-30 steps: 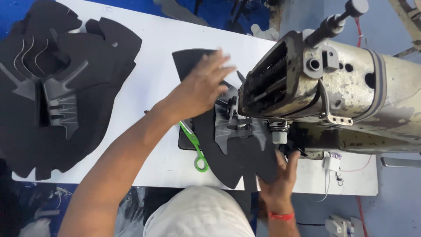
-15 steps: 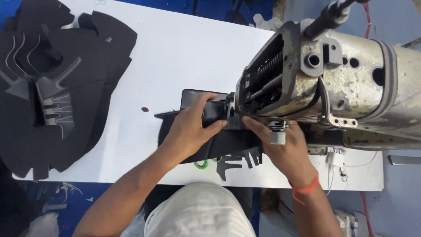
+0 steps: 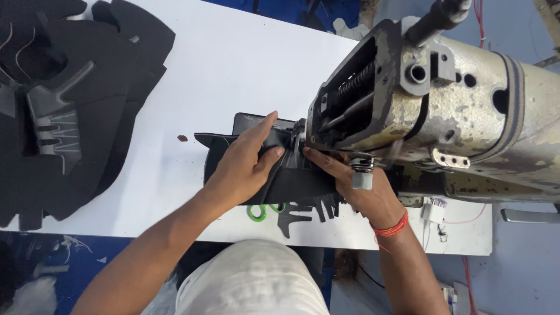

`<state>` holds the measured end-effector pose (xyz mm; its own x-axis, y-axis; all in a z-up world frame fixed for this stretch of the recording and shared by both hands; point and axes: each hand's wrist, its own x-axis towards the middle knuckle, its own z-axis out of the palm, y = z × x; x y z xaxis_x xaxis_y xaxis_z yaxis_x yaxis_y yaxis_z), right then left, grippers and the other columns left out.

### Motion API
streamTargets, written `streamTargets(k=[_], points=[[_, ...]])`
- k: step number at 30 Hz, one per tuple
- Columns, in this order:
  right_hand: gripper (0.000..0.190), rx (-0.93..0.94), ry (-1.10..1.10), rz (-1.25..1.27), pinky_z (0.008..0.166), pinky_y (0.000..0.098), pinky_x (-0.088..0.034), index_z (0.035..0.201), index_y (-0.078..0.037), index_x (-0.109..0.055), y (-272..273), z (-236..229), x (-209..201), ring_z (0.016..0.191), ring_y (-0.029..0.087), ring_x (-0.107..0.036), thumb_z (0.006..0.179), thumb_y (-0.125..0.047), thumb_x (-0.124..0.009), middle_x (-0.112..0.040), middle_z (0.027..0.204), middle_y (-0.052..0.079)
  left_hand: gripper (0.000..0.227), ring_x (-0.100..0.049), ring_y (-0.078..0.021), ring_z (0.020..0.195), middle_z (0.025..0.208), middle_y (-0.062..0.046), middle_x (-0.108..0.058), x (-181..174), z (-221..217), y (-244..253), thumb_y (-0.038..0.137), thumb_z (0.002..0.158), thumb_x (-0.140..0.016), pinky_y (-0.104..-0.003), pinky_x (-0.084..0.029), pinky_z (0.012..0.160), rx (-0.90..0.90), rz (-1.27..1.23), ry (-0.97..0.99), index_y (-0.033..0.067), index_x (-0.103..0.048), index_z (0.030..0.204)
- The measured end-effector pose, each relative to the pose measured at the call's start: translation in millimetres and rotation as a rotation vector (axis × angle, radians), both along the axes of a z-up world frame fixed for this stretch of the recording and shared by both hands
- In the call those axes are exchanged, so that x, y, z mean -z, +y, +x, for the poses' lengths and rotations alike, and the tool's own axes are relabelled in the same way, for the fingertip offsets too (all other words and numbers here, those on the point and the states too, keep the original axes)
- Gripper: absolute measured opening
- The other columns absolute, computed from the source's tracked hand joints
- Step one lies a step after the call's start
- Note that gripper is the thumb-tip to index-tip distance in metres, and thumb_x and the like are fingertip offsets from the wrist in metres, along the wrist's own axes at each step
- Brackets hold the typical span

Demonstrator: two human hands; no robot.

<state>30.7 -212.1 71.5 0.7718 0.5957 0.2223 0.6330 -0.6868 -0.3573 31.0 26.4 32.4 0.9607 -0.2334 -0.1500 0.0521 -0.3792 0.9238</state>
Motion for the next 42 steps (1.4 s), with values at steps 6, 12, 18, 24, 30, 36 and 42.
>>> streamTargets(k=[6, 12, 18, 24, 30, 36, 42], points=[[0.06, 0.005, -0.124, -0.011, 0.094, 0.0423, -0.055, 0.13, -0.015, -0.071, 4, -5, 2, 0.112, 0.032, -0.069, 0.08, 0.015, -0.061, -0.071, 0.124, 0.009, 0.063, -0.065, -0.0324, 0.116, 0.138, -0.021, -0.059, 13, 23, 3, 0.022, 0.098, -0.064, -0.041, -0.053, 0.094, 0.069, 0.089, -0.166, 0.0107, -0.039, 0.155], [0.063, 0.107, -0.195, -0.041, 0.085, 0.0424, -0.056, 0.131, -0.013, -0.07, 20, -25, 1, 0.105, 0.031, -0.068, 0.074, 0.012, -0.063, -0.068, 0.12, 0.008, 0.06, -0.069, -0.0321, 0.11, 0.121, -0.02, -0.071, 1, 77, 6, 0.011, 0.093, -0.07, -0.042, -0.053, 0.094, 0.347, 0.186, -0.297, 0.0105, -0.05, 0.149], [0.059, 0.237, -0.276, -0.081, 0.07, 0.039, -0.054, 0.131, -0.014, -0.069, 38, -44, 9, 0.093, 0.029, -0.067, 0.075, 0.007, -0.066, -0.065, 0.107, 0.007, 0.079, -0.073, -0.0252, 0.095, 0.101, -0.011, -0.076, -18, 134, -23, -0.001, 0.074, -0.08, -0.038, -0.056, 0.081, 0.529, 0.268, -0.107, 0.0088, -0.044, 0.144], [0.055, 0.29, -0.298, -0.061, 0.068, 0.0391, -0.052, 0.131, -0.013, -0.069, 43, -48, 15, 0.088, 0.028, -0.064, 0.081, 0.007, -0.065, -0.062, 0.101, 0.007, 0.053, -0.073, -0.0248, 0.091, 0.097, -0.011, -0.072, -29, 149, -46, -0.003, 0.077, -0.079, -0.04, -0.058, 0.072, 0.587, 0.399, -0.05, -0.0004, -0.054, 0.124], [0.049, 0.338, -0.314, -0.036, 0.066, 0.0392, -0.05, 0.128, -0.015, -0.071, 48, -47, 15, 0.084, 0.026, -0.062, 0.084, 0.005, -0.065, -0.061, 0.098, 0.007, 0.052, -0.071, -0.0253, 0.083, 0.092, -0.01, -0.072, -41, 147, -48, 0.0, 0.079, -0.078, -0.04, -0.058, 0.071, 0.59, 0.338, -0.084, 0.0054, -0.056, 0.126], [0.043, 0.393, -0.282, -0.023, 0.062, 0.0385, -0.049, 0.127, -0.014, -0.073, 54, -53, 14, 0.083, 0.026, -0.062, 0.088, 0.003, -0.067, -0.062, 0.098, 0.006, 0.028, -0.072, -0.0294, 0.084, 0.096, -0.015, -0.074, -18, 156, -56, 0.012, 0.083, -0.077, -0.042, -0.058, 0.074, 0.662, 0.327, -0.315, 0.0037, -0.069, 0.108], [0.041, 0.431, -0.256, 0.005, 0.065, 0.0379, -0.051, 0.128, -0.013, -0.073, 57, -55, 15, 0.084, 0.025, -0.064, 0.09, 0.003, -0.067, -0.063, 0.099, 0.006, 0.018, -0.073, -0.0346, 0.083, 0.091, -0.018, -0.074, -34, 155, -58, 0.018, 0.086, -0.073, -0.045, -0.057, 0.075, 0.7, 0.397, -0.283, 0.0031, -0.073, 0.094]])
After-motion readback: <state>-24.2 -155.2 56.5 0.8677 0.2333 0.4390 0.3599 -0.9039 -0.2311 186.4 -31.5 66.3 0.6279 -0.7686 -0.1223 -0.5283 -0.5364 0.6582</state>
